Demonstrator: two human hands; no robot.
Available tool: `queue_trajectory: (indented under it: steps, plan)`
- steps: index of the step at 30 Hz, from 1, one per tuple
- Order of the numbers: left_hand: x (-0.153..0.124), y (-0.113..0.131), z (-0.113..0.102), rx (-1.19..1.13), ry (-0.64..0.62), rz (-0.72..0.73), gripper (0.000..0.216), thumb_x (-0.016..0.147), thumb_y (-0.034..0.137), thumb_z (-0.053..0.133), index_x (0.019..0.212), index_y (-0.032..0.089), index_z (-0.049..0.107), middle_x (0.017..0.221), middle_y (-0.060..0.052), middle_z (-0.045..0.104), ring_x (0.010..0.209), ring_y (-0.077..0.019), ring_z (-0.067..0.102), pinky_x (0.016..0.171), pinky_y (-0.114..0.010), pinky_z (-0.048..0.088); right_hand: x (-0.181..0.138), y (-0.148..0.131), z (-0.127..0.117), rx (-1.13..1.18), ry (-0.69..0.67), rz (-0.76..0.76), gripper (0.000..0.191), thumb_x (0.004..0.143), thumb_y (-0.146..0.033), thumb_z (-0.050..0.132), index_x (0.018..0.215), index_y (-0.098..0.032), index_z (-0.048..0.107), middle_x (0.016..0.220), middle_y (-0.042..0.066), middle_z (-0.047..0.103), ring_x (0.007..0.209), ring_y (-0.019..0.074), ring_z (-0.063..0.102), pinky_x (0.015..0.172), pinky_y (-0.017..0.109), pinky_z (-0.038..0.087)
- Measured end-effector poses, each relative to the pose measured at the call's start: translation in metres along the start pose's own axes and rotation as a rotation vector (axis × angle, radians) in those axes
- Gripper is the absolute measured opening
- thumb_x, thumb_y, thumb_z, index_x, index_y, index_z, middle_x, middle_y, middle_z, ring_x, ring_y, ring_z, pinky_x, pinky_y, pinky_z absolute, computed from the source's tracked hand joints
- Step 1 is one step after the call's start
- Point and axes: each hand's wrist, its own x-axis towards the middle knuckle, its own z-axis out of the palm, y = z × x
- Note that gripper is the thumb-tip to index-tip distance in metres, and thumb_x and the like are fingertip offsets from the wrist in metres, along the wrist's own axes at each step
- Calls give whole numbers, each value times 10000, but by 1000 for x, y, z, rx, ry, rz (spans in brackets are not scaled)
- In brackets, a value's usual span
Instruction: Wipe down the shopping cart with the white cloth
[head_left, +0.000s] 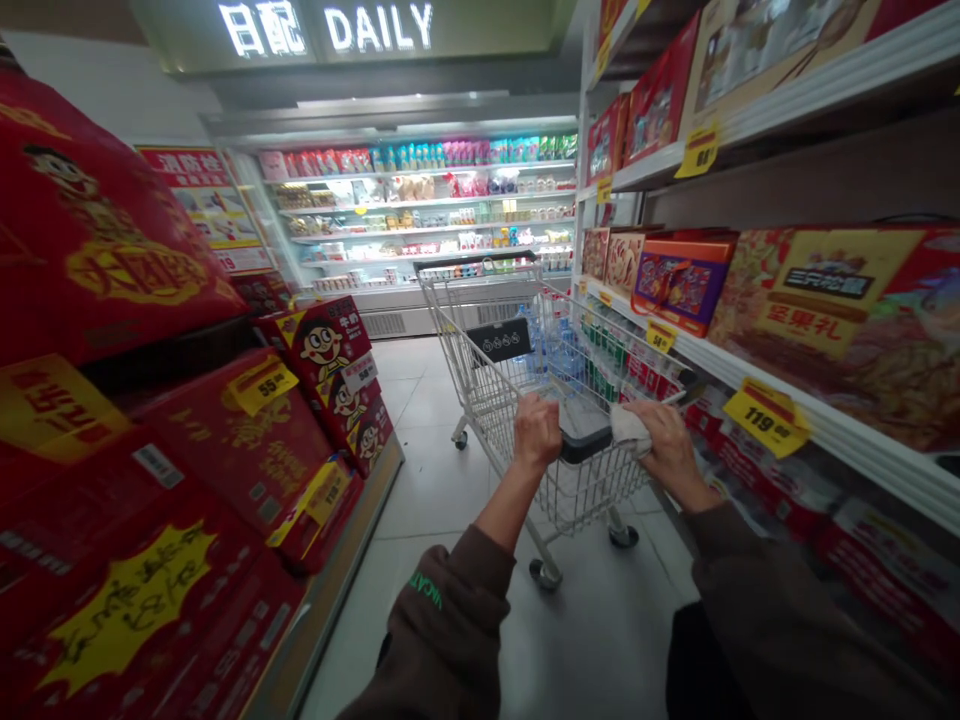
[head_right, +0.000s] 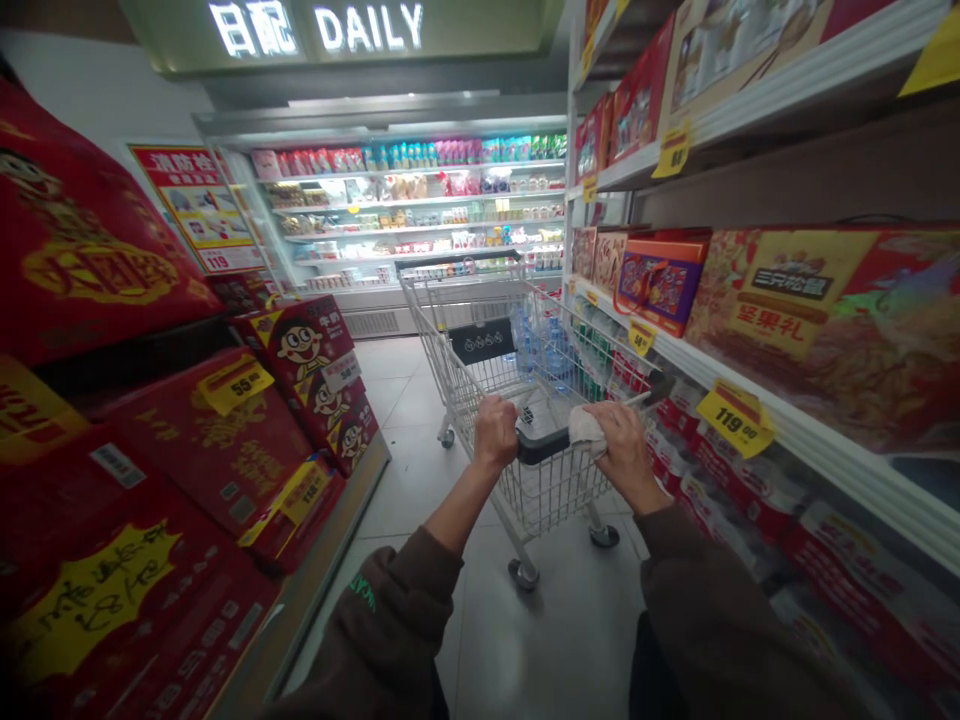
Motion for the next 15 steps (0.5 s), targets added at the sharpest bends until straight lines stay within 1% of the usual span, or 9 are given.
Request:
queue_trajectory:
  steps: [3, 5, 10, 15]
  plan:
    - [-5, 21, 13, 13, 0, -6, 546, 1061, 387, 229, 648, 255, 562, 746, -103, 579, 955, -286, 569, 987, -481, 434, -4, 18, -14, 19, -8, 0, 391, 887, -258, 541, 1250, -213, 679, 1176, 116, 726, 1132, 294, 631, 1004, 476, 480]
    - [-7, 35, 20, 54, -3, -9, 536, 1061, 374, 262, 672, 246, 609, 759, -114, 594, 952, -292, 566, 982, -486, 434, -6, 29, -23, 31, -24, 20, 393, 884, -265, 546, 1243, -211, 694, 1166, 119, 731, 1125, 293, 634, 1000, 476, 479]
    - [-12, 64, 32, 156, -14, 23, 584, 1083, 427, 263, 713, 234, 671, 789, -125, 634, 952, -296, 560, 993, -493, 421, -11, 53, -37, 62, -48, 76, 377, 870, -277, 567, 1209, -215, 721, 1160, 120, 735, 1124, 292, 638, 1001, 483, 475]
    - [-14, 82, 39, 245, -49, 62, 607, 1087, 456, 262, 730, 218, 692, 813, -142, 652, 956, -305, 570, 996, -491, 412, -11, 70, -40, 92, -52, 90, 346, 862, -289, 590, 1167, -200, 726, 1157, 125, 737, 1127, 287, 633, 1017, 478, 475]
